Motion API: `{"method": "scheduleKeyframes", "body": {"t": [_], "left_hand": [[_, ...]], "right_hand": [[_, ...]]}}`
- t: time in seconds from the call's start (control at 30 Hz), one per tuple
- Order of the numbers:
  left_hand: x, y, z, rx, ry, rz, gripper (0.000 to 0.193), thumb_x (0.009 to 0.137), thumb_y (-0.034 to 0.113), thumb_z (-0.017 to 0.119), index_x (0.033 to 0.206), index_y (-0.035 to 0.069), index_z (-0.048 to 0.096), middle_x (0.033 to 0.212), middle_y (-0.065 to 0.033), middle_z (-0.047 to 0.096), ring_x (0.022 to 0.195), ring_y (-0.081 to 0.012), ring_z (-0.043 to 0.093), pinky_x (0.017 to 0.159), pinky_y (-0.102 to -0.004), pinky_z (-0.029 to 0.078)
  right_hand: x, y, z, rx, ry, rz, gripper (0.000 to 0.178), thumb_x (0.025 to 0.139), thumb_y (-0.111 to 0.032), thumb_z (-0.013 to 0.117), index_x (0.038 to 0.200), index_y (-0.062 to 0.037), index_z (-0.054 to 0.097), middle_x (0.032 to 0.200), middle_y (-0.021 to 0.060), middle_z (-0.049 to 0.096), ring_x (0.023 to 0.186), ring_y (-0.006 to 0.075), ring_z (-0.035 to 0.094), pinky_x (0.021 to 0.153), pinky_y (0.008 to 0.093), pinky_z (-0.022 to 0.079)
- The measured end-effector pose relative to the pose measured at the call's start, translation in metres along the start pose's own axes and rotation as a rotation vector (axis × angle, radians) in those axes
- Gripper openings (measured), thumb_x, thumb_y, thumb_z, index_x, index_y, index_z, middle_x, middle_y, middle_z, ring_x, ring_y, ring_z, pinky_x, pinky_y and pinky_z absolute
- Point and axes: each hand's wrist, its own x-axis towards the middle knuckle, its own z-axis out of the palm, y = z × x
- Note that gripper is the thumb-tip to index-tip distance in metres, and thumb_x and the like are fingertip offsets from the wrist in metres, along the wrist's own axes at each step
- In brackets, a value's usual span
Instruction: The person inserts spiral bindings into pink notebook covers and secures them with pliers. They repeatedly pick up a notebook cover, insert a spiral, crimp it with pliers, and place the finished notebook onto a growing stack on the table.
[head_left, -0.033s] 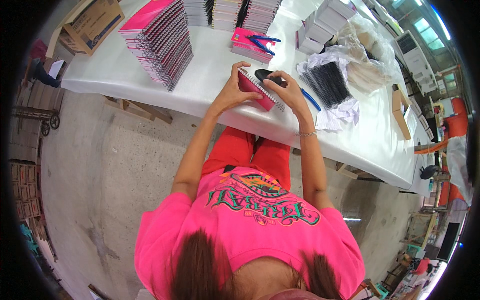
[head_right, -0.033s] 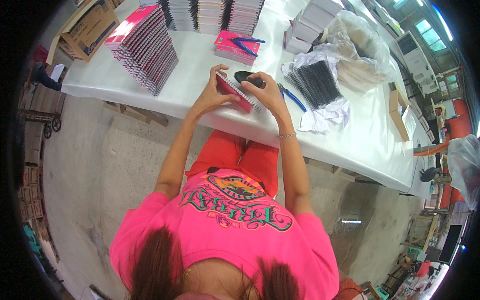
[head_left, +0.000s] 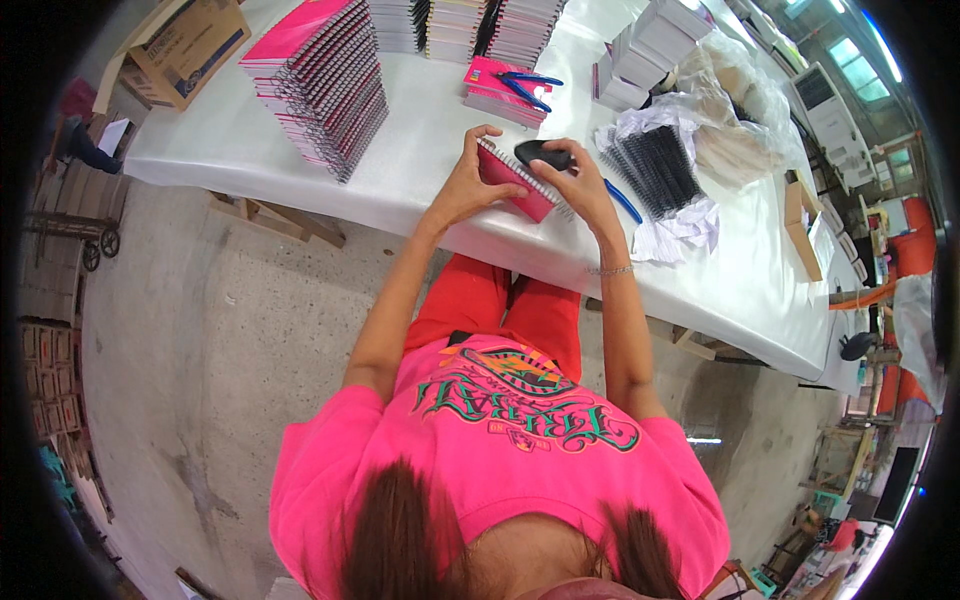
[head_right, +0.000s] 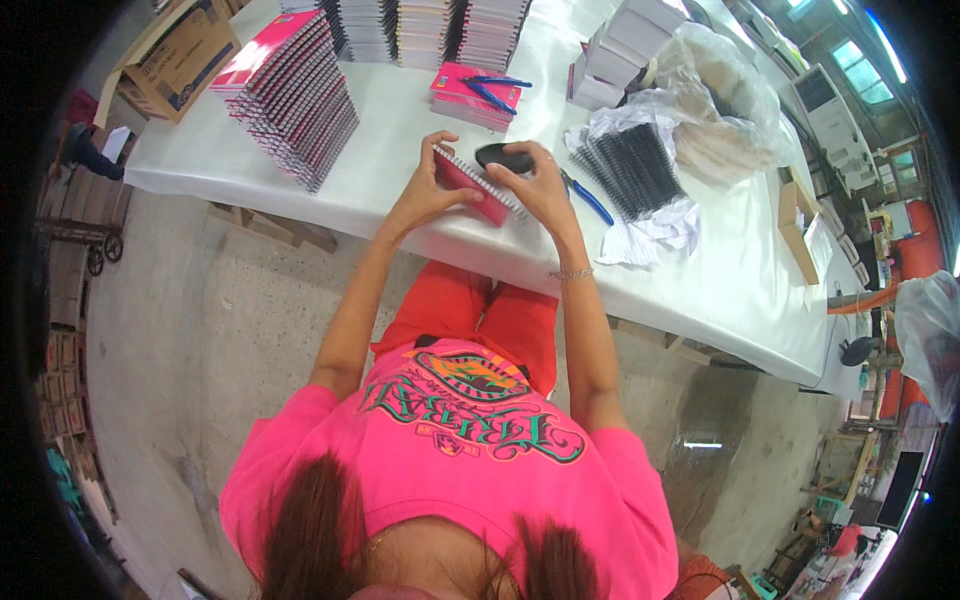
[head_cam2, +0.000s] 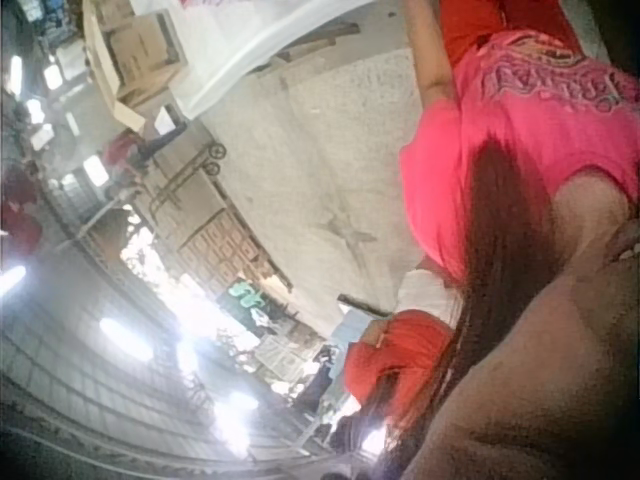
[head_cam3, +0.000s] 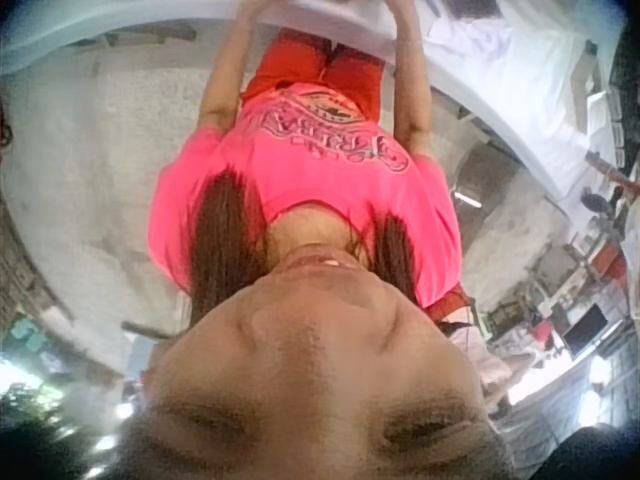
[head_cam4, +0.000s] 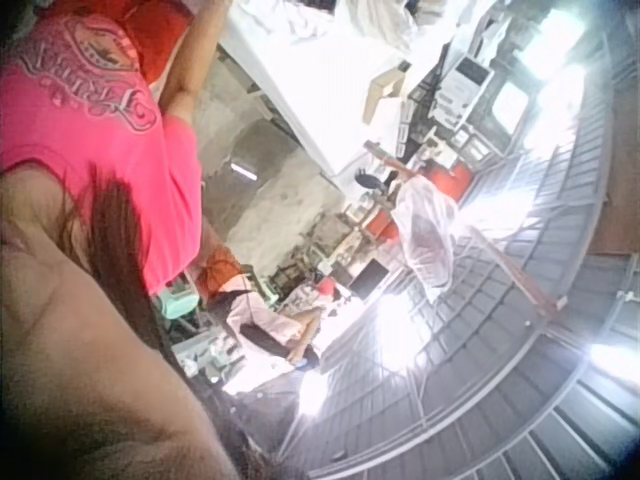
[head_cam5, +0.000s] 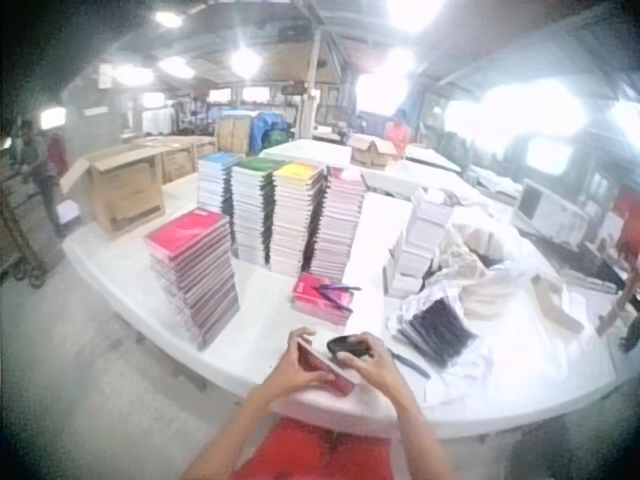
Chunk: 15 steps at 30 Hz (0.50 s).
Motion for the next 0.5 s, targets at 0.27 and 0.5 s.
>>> {"method": "scheduleKeyframes", "body": {"t": [0.27, 0.5], "left_hand": [[-0.015, -0.008, 0.025, 0.035, 0.309, 0.143, 0.041, 0.095, 0.023, 0.064, 0.124, 0.001, 0.044, 0.124, -0.0159, 0.05, 0.118, -0.03, 0.048, 0.105, -0.0375, 0.035], [-0.017, 0.006, 0.012, 0.018, 0.265, 0.06, 0.023, 0.094, 0.019, 0.063, 0.105, -0.001, 0.06, 0.101, -0.0102, 0.063, 0.098, -0.0218, 0.06, 0.09, -0.0325, 0.045]], "right_hand": [[-0.069, 0.054, -0.036, -0.961, 0.294, -0.028, 0.055, 0.079, -0.032, 0.078, 0.127, -0.0122, 0.058, 0.122, 0.0211, 0.053, 0.11, 0.0395, 0.052, 0.096, 0.0452, 0.04], [-0.069, 0.03, -0.034, -0.495, 0.437, -0.045, 0.061, 0.08, -0.021, 0.075, 0.134, -0.0068, 0.052, 0.121, 0.0207, 0.048, 0.111, 0.0342, 0.049, 0.093, 0.0448, 0.041]]}}
